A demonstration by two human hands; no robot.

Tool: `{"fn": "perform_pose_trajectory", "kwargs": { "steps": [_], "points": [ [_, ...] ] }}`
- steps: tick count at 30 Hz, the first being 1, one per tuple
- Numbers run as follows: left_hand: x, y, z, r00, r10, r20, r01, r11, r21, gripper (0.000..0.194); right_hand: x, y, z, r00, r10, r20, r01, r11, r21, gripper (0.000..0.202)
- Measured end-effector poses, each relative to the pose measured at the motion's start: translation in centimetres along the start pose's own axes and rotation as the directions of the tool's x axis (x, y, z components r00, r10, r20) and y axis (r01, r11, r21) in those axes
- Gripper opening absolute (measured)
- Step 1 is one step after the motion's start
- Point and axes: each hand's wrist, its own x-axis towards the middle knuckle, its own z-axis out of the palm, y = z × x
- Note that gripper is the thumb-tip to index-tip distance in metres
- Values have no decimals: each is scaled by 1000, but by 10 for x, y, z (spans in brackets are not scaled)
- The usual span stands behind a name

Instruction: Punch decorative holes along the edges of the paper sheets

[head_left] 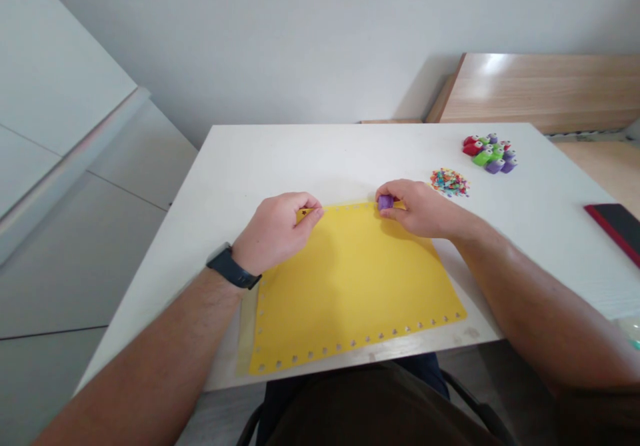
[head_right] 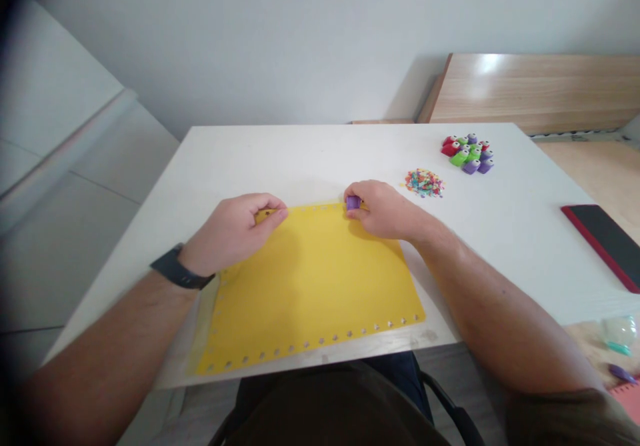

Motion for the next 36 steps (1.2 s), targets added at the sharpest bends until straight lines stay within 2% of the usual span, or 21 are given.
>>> {"fn": "perform_pose_trajectory", "kwargs": {
  "steps": [4,15,36],
  "points": [
    [1,-2,1,1000,1,3,-1,1000,-15,24,0,0,-3,1000,-2,-20,2,1000,0,17],
    [1,-8,0,1000,14,5,-14,1000,-24,23,-2,7,-9,999,29,37,-31,998,58,21],
    [2,-12,-1,999,-8,34,10,999,-37,23,-4,15,-10,997,35,65,-44,990,135,20]
  ]
}}
